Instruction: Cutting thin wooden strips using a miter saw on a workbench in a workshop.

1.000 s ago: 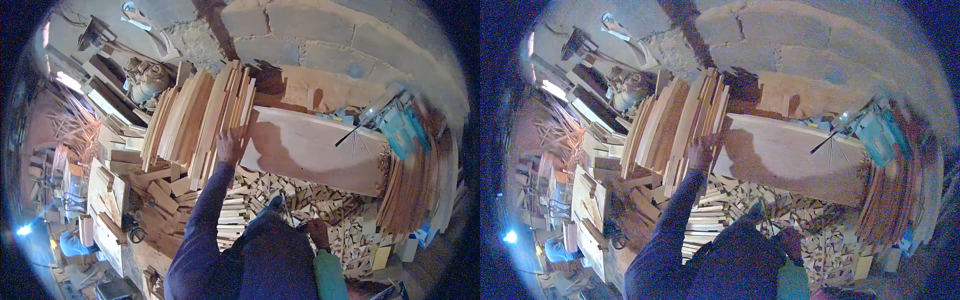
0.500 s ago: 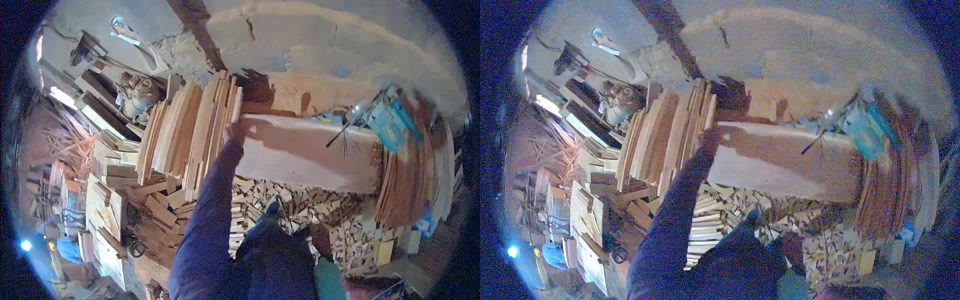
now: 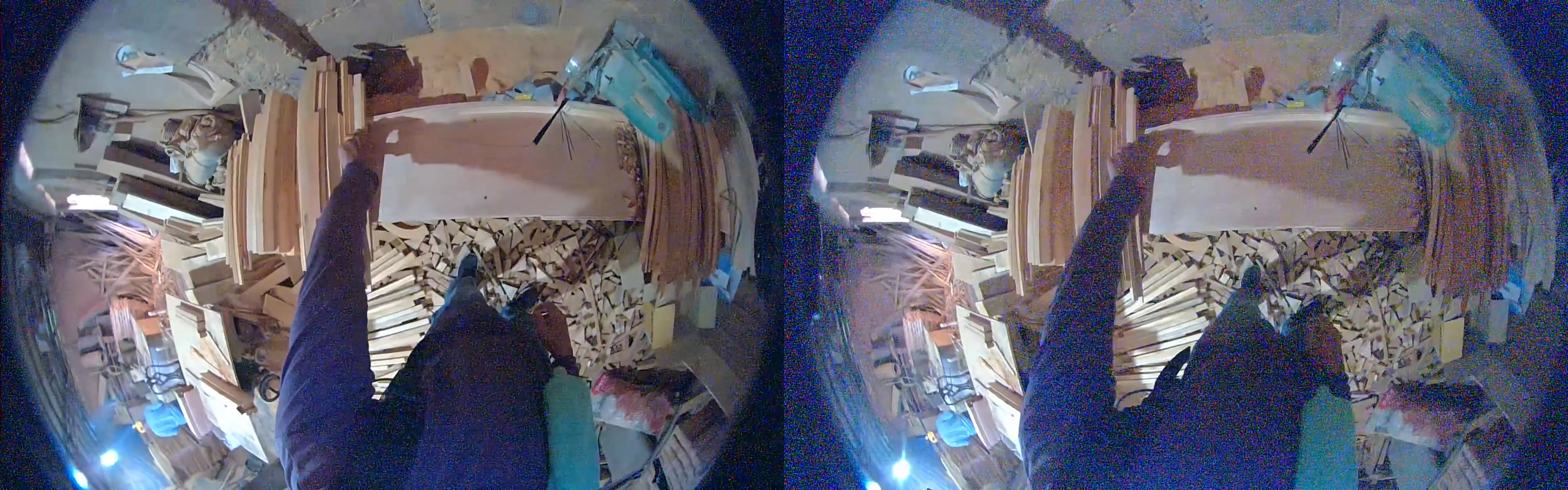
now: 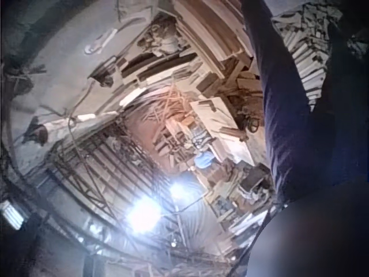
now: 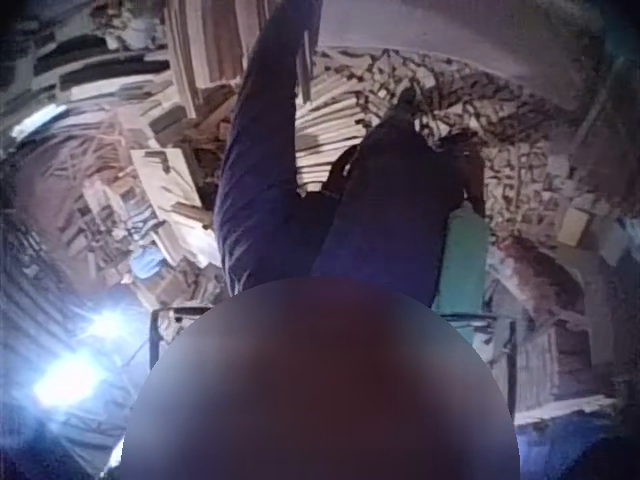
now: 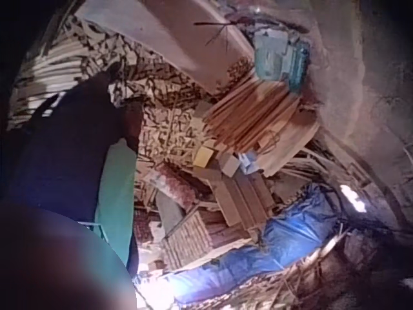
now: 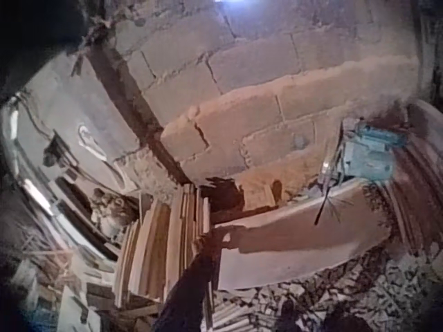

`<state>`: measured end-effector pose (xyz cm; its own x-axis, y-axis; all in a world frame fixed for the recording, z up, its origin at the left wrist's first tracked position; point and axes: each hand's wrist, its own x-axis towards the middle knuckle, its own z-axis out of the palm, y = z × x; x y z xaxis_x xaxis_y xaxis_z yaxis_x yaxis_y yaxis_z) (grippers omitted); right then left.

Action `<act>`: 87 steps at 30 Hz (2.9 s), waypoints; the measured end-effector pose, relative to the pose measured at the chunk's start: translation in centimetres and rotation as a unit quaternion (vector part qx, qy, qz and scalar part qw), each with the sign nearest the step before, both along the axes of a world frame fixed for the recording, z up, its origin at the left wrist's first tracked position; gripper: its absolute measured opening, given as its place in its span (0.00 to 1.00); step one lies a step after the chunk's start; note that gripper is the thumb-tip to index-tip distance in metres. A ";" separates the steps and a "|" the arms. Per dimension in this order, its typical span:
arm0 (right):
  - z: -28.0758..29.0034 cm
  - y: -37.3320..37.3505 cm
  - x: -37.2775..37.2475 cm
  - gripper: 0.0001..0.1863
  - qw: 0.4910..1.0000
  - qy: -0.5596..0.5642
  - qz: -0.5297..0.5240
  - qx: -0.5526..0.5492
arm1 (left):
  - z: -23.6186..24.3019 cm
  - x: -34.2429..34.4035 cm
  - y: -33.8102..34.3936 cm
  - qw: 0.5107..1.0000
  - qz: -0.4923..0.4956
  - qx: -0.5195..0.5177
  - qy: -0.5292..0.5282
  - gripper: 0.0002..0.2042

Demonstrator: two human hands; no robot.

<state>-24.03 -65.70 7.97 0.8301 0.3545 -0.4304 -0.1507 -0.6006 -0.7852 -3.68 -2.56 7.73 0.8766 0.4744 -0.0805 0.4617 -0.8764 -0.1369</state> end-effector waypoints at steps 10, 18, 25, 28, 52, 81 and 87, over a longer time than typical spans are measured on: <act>0.3 0.7 -2.1 0.11 0.994 0.085 -0.063 0.011 | 0.1 5.3 3.2 0.991 -0.089 -0.092 -0.043 0.19; -1.1 3.2 -0.2 0.12 0.999 -0.013 0.012 -0.042 | -4.7 6.0 -3.1 0.969 -0.086 -0.089 -0.216 0.24; -1.4 3.5 0.8 0.13 0.999 -0.019 0.028 -0.002 | -4.5 3.9 -3.8 0.964 0.017 -0.205 -0.169 0.25; -1.9 3.8 1.1 0.13 1.000 0.015 0.024 0.005 | -5.1 3.3 -4.1 0.961 -0.004 -0.207 -0.184 0.25; -2.2 9.4 3.2 0.14 0.988 0.029 0.132 -0.070 | 1.4 -5.1 -8.5 0.961 0.037 -0.172 -0.211 0.24; -10.0 7.5 0.6 0.10 0.991 -0.079 0.105 0.032 | -4.3 -1.9 0.8 0.982 0.003 -0.118 -0.144 0.21; -10.9 7.5 1.8 0.10 0.982 -0.061 0.177 -0.004 | -2.0 -4.0 -4.1 0.958 0.082 -0.174 -0.215 0.27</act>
<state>-22.23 -58.24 -2.92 0.7008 0.6277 -0.3389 0.1640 -0.6041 -0.7798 -7.65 -6.68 5.71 0.7806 0.6181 0.0928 0.5450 -0.7457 0.3833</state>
